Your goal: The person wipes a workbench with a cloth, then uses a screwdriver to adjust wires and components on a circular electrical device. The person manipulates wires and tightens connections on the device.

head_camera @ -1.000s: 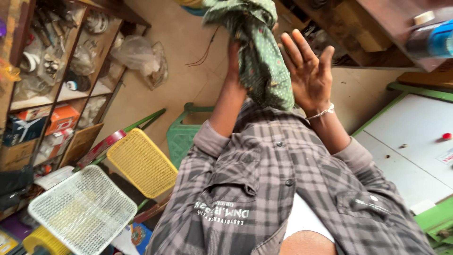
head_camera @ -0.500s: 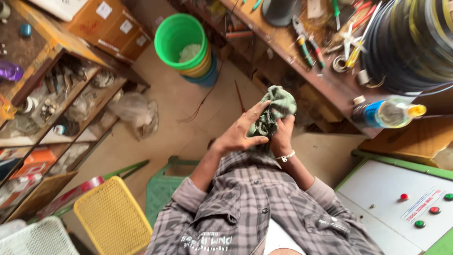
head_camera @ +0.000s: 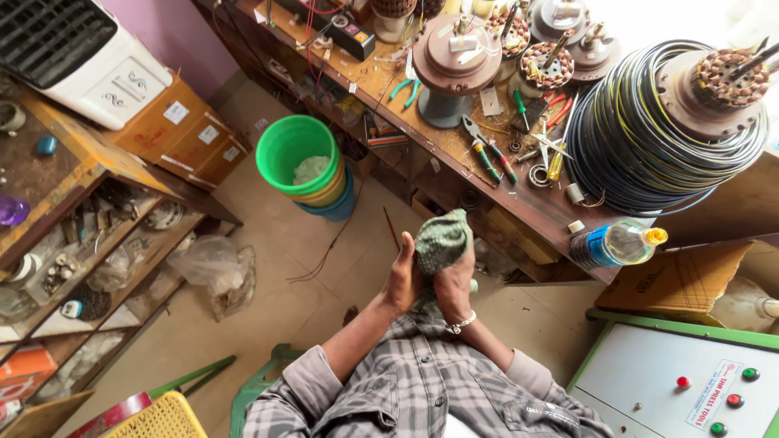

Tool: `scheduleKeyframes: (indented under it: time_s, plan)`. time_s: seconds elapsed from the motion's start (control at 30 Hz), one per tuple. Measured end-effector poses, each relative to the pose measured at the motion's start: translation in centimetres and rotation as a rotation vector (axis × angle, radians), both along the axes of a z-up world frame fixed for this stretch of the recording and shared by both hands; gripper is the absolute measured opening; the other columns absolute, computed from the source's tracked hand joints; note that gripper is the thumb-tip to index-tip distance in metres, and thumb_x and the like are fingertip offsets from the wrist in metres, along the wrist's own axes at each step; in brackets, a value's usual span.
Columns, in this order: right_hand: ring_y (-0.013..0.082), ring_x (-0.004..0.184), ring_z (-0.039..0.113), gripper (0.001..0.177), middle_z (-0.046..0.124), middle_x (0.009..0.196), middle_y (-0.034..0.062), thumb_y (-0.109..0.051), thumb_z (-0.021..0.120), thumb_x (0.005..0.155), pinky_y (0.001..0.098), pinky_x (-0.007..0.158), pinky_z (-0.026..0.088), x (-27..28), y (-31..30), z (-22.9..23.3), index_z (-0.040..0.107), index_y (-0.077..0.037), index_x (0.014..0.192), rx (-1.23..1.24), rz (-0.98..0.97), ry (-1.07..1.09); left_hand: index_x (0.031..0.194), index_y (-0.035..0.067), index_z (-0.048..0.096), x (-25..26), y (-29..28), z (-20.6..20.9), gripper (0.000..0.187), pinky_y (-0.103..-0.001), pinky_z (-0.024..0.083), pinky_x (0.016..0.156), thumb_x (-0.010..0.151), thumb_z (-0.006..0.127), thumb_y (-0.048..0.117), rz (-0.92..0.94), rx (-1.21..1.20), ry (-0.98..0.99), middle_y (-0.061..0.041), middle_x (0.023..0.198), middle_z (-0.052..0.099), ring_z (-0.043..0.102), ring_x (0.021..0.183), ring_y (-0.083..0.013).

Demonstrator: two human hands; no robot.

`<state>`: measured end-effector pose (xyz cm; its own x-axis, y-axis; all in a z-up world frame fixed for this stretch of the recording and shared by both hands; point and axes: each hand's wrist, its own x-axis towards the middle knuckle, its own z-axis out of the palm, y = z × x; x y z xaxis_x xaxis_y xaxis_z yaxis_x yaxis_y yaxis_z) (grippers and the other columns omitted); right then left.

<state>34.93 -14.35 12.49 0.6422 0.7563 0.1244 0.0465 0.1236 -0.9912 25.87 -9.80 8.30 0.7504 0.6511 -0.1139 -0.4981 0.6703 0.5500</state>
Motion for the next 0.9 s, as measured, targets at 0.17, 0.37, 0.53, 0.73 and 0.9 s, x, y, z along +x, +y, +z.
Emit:
scheduleKeyframes:
  time_s: [0.17, 0.37, 0.53, 0.73, 0.9]
  plan:
    - [0.0232, 0.13, 0.055, 0.07, 0.058, 0.139, 0.017, -0.001, 0.076, 0.081, 0.0328, 0.11, 0.045, 2.4, 0.6, 2.2, 0.048, 0.002, 0.145, 0.149, -0.138, -0.421, 0.149, 0.003, 0.048, 2.0, -0.6, 2.9, 0.088, -0.038, 0.035, 0.118, 0.099, 0.035, 0.074, 0.009, -0.162, -0.169, -0.012, 0.149, 0.055, 0.047, 0.138, -0.0265]
    - [0.0157, 0.09, 0.067, 0.022, 0.074, 0.096, 0.0075, -0.003, 0.069, 0.091, 0.0283, 0.083, 0.054, 4.8, -0.3, 0.0, 0.07, 0.004, 0.112, -0.091, -0.002, -0.275, 0.161, 0.004, 0.03, 2.2, -3.6, 0.8, 0.089, -0.042, 0.032, 0.118, 0.1, 0.038, 0.069, 0.022, 0.16, 0.157, -0.014, 0.152, 0.043, 0.039, 0.141, -0.028]
    - [0.0104, 0.085, 0.063, 0.019, 0.073, 0.093, 0.0039, -0.006, 0.058, 0.105, 0.0279, 0.079, 0.054, 6.7, 2.4, -3.3, 0.073, 0.006, 0.104, -0.033, -0.059, 0.093, 0.169, 0.005, 0.016, 3.1, -3.4, -3.3, 0.086, -0.049, 0.024, 0.117, 0.106, 0.041, 0.059, 0.005, 0.918, 0.68, -0.029, 0.151, 0.027, 0.026, 0.14, -0.0383]
    - [0.0135, 0.099, 0.061, 0.029, 0.069, 0.108, 0.0051, 0.0, 0.061, 0.085, 0.0272, 0.086, 0.048, 8.5, -0.4, -2.2, 0.067, 0.006, 0.113, 0.096, 0.214, 0.074, 0.158, -0.002, 0.029, 3.8, -1.3, -2.9, 0.082, -0.045, 0.021, 0.127, 0.106, 0.038, 0.061, -0.029, 0.34, 0.247, -0.021, 0.166, 0.031, 0.028, 0.154, -0.0325]
    - [0.0109, 0.094, 0.065, 0.019, 0.073, 0.105, 0.0045, 0.0, 0.058, 0.1, 0.0263, 0.084, 0.054, 8.5, 0.1, -5.5, 0.072, 0.003, 0.113, 0.087, -0.034, 0.122, 0.164, 0.0, 0.017, 5.3, -2.9, 0.4, 0.098, -0.04, 0.01, 0.129, 0.099, 0.036, 0.072, -0.075, 0.532, 0.415, -0.016, 0.173, 0.018, 0.013, 0.161, -0.0278]
